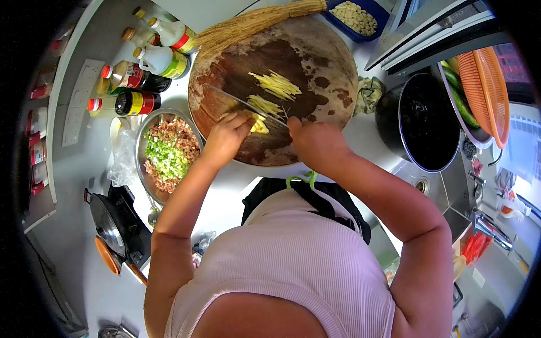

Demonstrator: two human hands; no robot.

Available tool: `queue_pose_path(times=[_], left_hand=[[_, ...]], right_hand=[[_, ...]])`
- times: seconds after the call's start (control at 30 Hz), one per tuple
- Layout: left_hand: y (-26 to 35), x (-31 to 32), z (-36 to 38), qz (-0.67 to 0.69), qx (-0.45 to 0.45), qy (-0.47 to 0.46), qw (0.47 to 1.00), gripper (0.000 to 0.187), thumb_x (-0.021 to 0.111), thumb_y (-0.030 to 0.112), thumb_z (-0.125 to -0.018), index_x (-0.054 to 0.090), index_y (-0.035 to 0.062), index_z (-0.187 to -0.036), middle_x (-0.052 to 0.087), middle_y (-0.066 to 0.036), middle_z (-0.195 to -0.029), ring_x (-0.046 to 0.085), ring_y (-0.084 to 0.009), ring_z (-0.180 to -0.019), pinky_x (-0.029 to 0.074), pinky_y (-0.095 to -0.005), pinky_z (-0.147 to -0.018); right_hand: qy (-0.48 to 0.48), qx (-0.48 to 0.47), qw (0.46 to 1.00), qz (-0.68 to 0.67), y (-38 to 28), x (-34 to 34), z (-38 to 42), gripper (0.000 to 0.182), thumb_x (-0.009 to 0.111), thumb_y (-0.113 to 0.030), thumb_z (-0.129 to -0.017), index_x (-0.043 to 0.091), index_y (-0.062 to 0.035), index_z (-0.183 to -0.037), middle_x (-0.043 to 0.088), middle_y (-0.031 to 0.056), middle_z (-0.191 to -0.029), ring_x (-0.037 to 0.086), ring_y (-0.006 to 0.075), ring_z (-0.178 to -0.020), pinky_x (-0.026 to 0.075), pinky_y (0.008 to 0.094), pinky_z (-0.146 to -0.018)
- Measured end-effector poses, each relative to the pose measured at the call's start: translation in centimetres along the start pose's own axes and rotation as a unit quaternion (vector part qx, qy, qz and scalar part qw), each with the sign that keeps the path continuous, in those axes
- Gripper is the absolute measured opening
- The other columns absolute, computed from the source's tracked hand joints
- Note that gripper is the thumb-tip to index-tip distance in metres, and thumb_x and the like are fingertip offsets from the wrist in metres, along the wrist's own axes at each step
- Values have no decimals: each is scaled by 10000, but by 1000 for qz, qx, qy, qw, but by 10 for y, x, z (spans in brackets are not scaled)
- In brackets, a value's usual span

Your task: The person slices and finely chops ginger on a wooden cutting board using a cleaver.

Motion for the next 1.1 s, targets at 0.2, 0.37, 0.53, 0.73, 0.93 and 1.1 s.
queue_pose_path(times=[0.2,0.37,0.53,0.73,0.93,1.1], left_hand=[[-3,1,-1,18,-3,-8,1000,251,579,77,-773,675,2,-993,651,-89,-1076,620,-255,-1036,557,-347,-823],[-6,5,2,33,-9,7,999,265,585,76,-763,680,-1,-998,658,-94,-1081,624,-268,-1044,558,-351,-827],[-7,8,2,52,-9,37,998,268,582,75,-761,682,6,-999,657,-96,-1092,623,-274,-1055,555,-357,-836],[-8,10,6,72,-23,34,997,264,575,73,-766,680,8,-999,653,-89,-1119,619,-270,-1062,546,-373,-856],[-5,11,9,80,-33,42,995,282,571,74,-770,679,7,-1022,650,-93,-1133,611,-274,-1087,532,-372,-889],[-8,11,7,78,-32,30,996,292,569,70,-776,678,8,-1039,644,-97,-1160,608,-279,-1103,530,-368,-897]], right_hand=[[-10,-5,1000,26,-13,-19,9,141,545,-73,-847,512,-36,-979,681,189,-764,685,387,-705,542,471,-641],[-107,40,993,43,-25,-29,5,161,527,-73,-865,504,-31,-1018,696,206,-819,696,397,-789,546,475,-689],[-90,4,995,53,-22,-2,-32,174,521,-113,-900,483,-30,-1049,685,202,-803,678,426,-770,532,490,-682],[-134,32,990,40,-24,-24,-18,176,486,-179,-966,482,-47,-1083,676,216,-810,672,437,-788,520,505,-681],[-126,47,990,37,-23,-4,-35,217,504,-242,-986,486,-46,-1079,669,217,-798,666,427,-780,509,527,-677],[-155,49,986,24,-23,-28,-29,230,541,-160,-938,500,-44,-1133,699,207,-874,696,391,-852,538,499,-688]])
Point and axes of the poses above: each hand's wrist, its own z-axis away from the middle knuckle, its own x-axis out of the palm, y = z × x, the point moved 2 cm from there along -z, towards the middle knuckle
